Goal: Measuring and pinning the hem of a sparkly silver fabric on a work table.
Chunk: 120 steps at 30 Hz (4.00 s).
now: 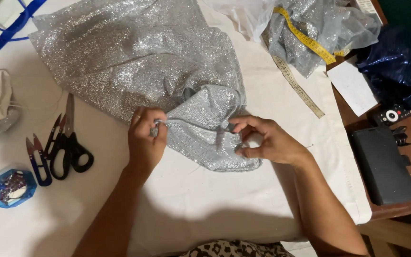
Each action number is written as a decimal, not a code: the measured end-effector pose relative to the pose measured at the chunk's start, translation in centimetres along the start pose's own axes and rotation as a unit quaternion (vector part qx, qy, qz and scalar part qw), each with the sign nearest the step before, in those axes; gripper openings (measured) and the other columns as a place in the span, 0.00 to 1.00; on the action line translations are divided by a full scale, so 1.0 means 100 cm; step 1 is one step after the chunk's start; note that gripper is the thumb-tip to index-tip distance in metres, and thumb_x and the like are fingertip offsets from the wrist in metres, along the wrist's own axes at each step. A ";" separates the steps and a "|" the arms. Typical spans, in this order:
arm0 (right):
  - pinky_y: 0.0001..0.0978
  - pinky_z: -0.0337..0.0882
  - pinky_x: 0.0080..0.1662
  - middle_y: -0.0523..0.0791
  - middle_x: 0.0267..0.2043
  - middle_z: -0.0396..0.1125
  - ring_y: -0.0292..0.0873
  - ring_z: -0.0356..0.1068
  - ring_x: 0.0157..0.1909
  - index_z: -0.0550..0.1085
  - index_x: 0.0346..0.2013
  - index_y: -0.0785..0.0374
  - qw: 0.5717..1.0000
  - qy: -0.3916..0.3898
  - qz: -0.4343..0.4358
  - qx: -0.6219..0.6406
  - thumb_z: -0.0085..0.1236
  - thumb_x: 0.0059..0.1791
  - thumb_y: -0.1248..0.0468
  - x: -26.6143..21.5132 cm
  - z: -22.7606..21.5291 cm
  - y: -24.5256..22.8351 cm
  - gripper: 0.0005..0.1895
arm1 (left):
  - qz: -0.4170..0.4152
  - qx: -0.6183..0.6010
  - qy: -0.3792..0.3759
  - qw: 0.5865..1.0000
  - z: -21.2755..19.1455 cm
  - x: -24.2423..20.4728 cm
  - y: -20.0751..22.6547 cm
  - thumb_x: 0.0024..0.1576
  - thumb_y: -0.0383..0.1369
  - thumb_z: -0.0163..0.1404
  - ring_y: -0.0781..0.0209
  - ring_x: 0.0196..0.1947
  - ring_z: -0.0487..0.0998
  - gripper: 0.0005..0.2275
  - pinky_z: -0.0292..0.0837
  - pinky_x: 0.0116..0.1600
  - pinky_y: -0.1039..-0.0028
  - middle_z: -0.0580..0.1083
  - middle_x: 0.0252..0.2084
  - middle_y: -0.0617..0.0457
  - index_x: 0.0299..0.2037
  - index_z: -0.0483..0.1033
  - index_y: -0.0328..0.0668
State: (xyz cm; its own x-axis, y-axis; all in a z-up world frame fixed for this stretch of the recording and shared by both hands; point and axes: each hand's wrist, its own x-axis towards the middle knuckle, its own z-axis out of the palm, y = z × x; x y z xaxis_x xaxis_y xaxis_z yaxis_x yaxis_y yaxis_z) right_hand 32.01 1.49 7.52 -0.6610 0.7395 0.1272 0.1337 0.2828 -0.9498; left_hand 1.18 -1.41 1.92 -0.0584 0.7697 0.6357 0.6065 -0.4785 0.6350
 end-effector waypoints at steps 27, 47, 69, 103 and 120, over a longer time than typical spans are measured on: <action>0.38 0.67 0.50 0.52 0.42 0.66 0.47 0.67 0.46 0.71 0.38 0.69 0.959 0.222 -0.175 0.000 0.58 0.47 0.78 -0.011 -0.026 0.044 0.08 | -0.173 -0.288 -0.052 0.940 -0.001 -0.005 -0.007 0.57 0.23 0.50 0.64 0.35 0.71 0.05 0.72 0.42 0.71 0.72 0.33 0.52 0.41 0.75 0.35; 0.30 0.71 0.24 0.49 0.30 0.72 0.43 0.69 0.24 0.75 0.39 0.66 0.944 0.267 -0.159 -0.110 0.57 0.50 0.72 -0.004 0.032 0.014 0.03 | -0.123 -0.242 -0.050 0.961 -0.017 0.008 -0.016 0.59 0.23 0.50 0.57 0.45 0.74 0.06 0.75 0.52 0.69 0.69 0.44 0.47 0.45 0.74 0.37; 0.26 0.66 0.24 0.49 0.24 0.64 0.40 0.68 0.22 0.70 0.45 0.70 0.938 0.341 -0.023 0.057 0.49 0.56 0.72 -0.066 -0.025 -0.026 0.05 | -0.049 -0.224 -0.132 0.964 -0.040 0.080 0.097 0.65 0.27 0.43 0.58 0.23 0.79 0.07 0.78 0.35 0.71 0.74 0.24 0.45 0.47 0.72 0.31; 0.31 0.66 0.36 0.48 0.33 0.69 0.39 0.65 0.32 0.73 0.50 0.71 0.980 0.171 0.014 0.102 0.64 0.45 0.71 -0.031 0.013 0.008 0.19 | -0.133 -0.289 -0.454 0.833 0.048 0.055 0.071 0.54 0.30 0.57 0.69 0.27 0.63 0.08 0.56 0.30 0.78 0.66 0.26 0.56 0.35 0.77 0.30; 0.30 0.63 0.38 0.44 0.25 0.61 0.38 0.59 0.30 0.73 0.48 0.71 0.977 0.184 0.024 0.107 0.62 0.43 0.77 -0.034 0.008 0.004 0.18 | -0.144 -0.185 -0.532 0.814 0.017 0.079 0.080 0.55 0.31 0.57 0.64 0.23 0.58 0.08 0.59 0.27 0.75 0.64 0.20 0.54 0.31 0.80 0.30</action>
State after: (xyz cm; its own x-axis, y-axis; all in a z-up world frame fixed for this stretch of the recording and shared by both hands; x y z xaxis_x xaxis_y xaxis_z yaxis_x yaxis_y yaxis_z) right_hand 33.69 -1.41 6.47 -0.3420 0.9296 0.1374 -0.0256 0.1370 -0.9902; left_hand 6.95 1.57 11.24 0.6827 0.7088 -0.1775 0.3979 -0.1570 0.9039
